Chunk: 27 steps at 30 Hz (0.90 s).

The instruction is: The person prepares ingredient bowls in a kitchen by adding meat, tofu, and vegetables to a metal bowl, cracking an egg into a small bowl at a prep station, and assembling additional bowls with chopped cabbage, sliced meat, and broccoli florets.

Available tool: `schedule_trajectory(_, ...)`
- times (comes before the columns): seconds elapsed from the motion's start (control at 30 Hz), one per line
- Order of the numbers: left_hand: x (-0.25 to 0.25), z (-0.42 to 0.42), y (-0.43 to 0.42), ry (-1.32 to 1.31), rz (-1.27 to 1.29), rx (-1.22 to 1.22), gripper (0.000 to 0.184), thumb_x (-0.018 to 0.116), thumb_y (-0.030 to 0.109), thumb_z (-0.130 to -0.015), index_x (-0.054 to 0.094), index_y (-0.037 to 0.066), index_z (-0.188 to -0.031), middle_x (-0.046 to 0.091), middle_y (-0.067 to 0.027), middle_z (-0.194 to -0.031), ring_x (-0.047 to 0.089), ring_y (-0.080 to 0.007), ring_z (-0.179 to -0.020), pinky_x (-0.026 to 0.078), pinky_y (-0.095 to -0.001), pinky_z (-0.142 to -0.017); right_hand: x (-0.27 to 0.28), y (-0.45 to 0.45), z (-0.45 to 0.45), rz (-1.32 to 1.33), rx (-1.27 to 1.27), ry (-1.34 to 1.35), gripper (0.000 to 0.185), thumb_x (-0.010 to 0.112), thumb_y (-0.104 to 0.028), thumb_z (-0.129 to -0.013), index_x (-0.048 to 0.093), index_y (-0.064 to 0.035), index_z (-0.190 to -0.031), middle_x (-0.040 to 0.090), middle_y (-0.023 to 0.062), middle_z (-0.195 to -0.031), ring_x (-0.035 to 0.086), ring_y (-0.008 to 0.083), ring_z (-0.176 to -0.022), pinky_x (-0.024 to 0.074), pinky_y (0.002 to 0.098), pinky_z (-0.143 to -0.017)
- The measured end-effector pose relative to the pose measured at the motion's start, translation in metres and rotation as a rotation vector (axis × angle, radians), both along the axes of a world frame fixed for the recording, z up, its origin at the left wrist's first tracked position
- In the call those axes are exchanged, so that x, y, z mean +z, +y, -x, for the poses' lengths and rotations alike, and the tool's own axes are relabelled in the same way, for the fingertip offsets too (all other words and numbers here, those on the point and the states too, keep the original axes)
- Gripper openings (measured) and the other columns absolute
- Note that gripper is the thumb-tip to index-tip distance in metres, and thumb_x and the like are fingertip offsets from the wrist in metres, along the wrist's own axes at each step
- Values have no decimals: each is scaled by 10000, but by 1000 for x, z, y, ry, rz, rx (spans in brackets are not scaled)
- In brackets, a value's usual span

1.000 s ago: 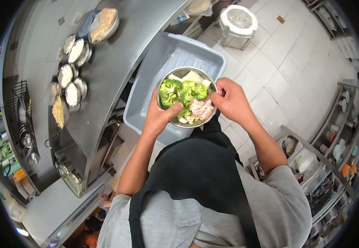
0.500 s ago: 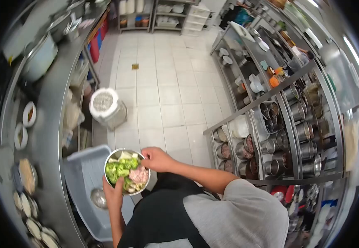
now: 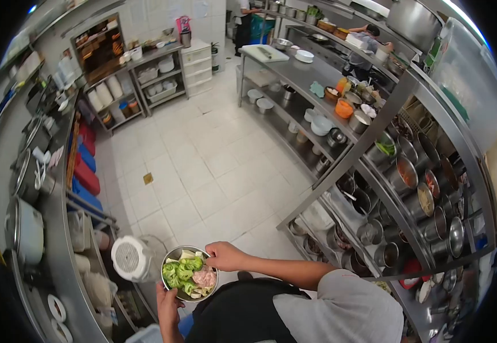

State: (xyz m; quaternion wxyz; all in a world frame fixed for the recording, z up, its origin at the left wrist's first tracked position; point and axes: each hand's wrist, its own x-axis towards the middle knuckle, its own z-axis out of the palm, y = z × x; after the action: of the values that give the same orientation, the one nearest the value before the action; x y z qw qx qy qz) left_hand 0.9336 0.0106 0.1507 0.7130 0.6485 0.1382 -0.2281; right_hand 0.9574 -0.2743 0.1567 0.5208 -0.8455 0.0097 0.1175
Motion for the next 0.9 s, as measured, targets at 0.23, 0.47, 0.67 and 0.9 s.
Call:
schedule_trajectory(0.23, -7, -151, -70, 9, -18, -199, 132, 643, 103, -869, 587, 39, -969, 632, -34, -769, 559, -97, -577, 458, -239, -467, -7, -86, -102, -99, -171, 11, 272, 674, -196, -808, 509, -12, -695, 545, 101, -589, 551, 171, -522, 436, 366, -502)
schedule_trajectory(0.47, 5, -331, -175, -50, 60, -576, 147, 695, 164, -894, 595, 61, -866, 675, -53, -836, 659, -137, -684, 486, -260, -532, 19, -176, -182, -259, -459, 127, 150, 645, -136, -840, 584, -21, -766, 595, 34, -641, 616, 125, -567, 475, 278, -518)
schedule_trajectory(0.67, 22, -463, -301, -254, 71, -755, 145, 669, 182, -939, 613, 60, -885, 600, -167, -1302, 707, -171, -881, 528, -292, -685, 7, -265, -223, -378, -890, -11, 121, 641, -116, -833, 612, -3, -800, 628, 51, -681, 604, 134, -561, 486, 282, -513)
schedule_trajectory(0.9, -17, -604, -434, -302, -68, -860, 259, 629, 220, -947, 672, 83, -1163, 613, -101, -1304, 675, -187, -1013, 544, -337, -808, -7, -399, -269, -430, -1215, -58, 82, 632, -64, -812, 586, -14, -765, 621, 64, -670, 599, 142, -558, 494, 288, -512)
